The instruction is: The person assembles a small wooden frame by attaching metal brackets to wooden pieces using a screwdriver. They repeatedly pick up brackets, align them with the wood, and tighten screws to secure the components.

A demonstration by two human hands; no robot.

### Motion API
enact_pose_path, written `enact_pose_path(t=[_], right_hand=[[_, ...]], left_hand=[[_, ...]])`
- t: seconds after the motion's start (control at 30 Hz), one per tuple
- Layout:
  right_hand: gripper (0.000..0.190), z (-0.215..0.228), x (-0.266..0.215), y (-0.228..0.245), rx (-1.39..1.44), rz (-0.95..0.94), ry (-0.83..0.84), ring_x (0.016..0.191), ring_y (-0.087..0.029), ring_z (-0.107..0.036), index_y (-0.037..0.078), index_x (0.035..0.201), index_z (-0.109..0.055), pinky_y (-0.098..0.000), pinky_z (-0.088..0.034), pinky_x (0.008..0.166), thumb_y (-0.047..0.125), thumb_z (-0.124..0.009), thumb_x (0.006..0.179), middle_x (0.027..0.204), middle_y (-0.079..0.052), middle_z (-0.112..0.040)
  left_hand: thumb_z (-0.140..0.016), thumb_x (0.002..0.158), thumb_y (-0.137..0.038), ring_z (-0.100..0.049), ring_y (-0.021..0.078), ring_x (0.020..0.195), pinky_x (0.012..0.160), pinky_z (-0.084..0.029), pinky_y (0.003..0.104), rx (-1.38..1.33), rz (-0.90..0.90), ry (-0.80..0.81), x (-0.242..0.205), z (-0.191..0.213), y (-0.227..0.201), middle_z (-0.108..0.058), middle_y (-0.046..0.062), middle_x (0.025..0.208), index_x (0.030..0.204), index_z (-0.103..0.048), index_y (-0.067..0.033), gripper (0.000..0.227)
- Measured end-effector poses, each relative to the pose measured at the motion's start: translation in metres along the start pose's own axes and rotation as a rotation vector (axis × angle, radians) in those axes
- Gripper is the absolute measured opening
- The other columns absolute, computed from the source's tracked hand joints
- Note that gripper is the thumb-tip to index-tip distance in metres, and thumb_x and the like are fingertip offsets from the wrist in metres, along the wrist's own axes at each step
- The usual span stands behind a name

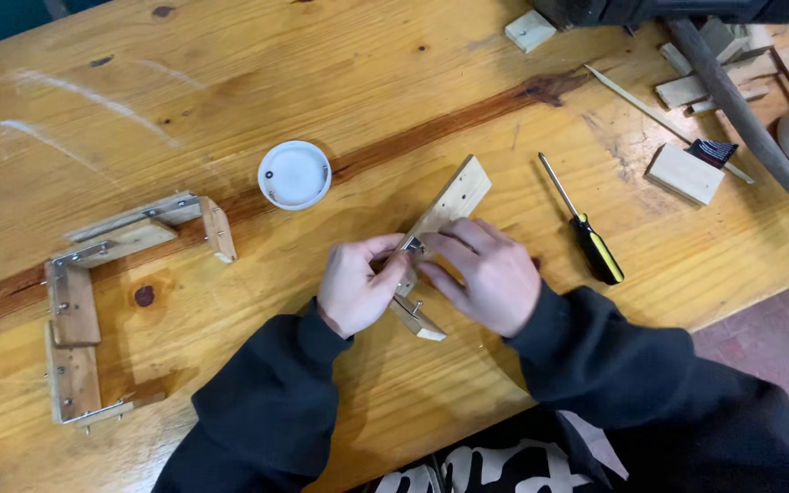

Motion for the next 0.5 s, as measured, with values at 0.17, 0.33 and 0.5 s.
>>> enact_pose_path(t=[0.17, 0.33, 0.5], right_hand=[[0.007, -0.02, 0.012, 0.01, -0.058, 0.116, -0.027, 0.071, -0.029, -0.068, 0.008, 0.092, -0.073, -0.038, -0.058, 0.062, 0.015, -0.071, 0.092, 0.081, -0.008, -0.065], [0.012, -0.024, 0.028, 0.035, -0.071, 0.288, -0.091, 0.065, -0.026, -0.064, 0.009, 0.084, -0.071, -0.0345, -0.054, 0.056, 0.014, -0.068, 0.095, 0.08, -0.007, -0.063], [0.006, -0.028, 0.041, 0.045, 0.04, 0.306, -0.09, 0.061, -0.028, -0.065, 0.006, 0.083, -0.071, -0.0358, -0.055, 0.053, 0.007, -0.07, 0.089, 0.078, -0.009, -0.065]], left_hand=[[-0.071, 0.087, -0.01, -0.076, 0.0343, 0.09, 0.07, -0.062, 0.04, 0.031, -0.027, -0.042, -0.004, 0.016, 0.008, -0.078, 0.019, 0.086, 0.104, -0.08, -0.0002, 0.022], [-0.07, 0.086, -0.011, -0.075, 0.0353, 0.092, 0.073, -0.061, 0.042, 0.031, 0.001, -0.091, -0.006, 0.027, 0.021, -0.077, 0.018, 0.087, 0.103, -0.08, -0.0015, 0.023], [-0.071, 0.087, -0.017, -0.077, 0.027, 0.089, 0.075, -0.061, 0.037, -0.007, 0.138, -0.106, -0.012, 0.047, 0.045, -0.079, 0.012, 0.083, 0.101, -0.083, -0.0129, 0.019]])
Point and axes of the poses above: each hand's wrist, its own x-axis towards the middle knuckle, its own z-axis out of the back of the hand, y = z × x, the point moved 6 cm from there along x, towards the middle knuckle
